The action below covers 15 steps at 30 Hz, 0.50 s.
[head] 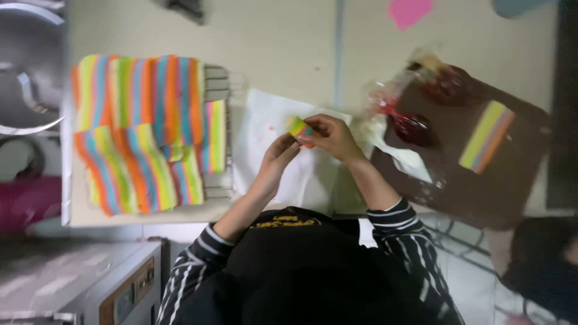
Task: The person prepares rainbow cakes by placing cake strips on paper, applying white and red fillings with piping bags, and rolling them up.
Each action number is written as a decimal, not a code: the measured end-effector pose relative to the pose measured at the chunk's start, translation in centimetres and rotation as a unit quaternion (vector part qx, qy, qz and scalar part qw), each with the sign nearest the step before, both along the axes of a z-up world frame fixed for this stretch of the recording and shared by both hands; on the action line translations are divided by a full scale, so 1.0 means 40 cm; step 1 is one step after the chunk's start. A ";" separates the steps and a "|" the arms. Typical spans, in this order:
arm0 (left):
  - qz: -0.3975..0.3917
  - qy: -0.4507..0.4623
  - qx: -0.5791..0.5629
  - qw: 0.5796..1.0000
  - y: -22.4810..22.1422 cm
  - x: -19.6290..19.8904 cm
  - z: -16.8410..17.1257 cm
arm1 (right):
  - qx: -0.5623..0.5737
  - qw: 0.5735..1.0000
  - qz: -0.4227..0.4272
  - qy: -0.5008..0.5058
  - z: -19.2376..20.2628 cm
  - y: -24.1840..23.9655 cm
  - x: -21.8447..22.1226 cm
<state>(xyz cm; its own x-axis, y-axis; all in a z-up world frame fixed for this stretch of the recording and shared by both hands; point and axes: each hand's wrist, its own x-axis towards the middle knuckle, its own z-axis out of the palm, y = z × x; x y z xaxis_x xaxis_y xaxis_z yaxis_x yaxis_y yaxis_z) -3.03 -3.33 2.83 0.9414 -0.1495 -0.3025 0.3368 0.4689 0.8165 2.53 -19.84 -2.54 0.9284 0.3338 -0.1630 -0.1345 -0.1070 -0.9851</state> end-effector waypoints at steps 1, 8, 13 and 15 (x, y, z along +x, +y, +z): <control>-0.018 0.000 -0.007 1.000 -0.009 -0.007 -0.014 | -0.007 1.000 -0.018 0.000 0.014 -0.027 -0.014; -0.115 -0.031 0.050 0.992 0.014 -0.006 0.040 | 0.154 0.963 -0.199 0.095 0.146 -0.311 -0.112; -0.065 -0.046 0.107 0.991 0.097 0.005 0.103 | 0.134 0.858 -0.494 0.050 0.168 -0.653 -0.097; -0.040 -0.056 0.178 0.982 0.139 0.005 0.116 | -0.016 0.755 -0.655 0.034 0.151 -0.814 -0.072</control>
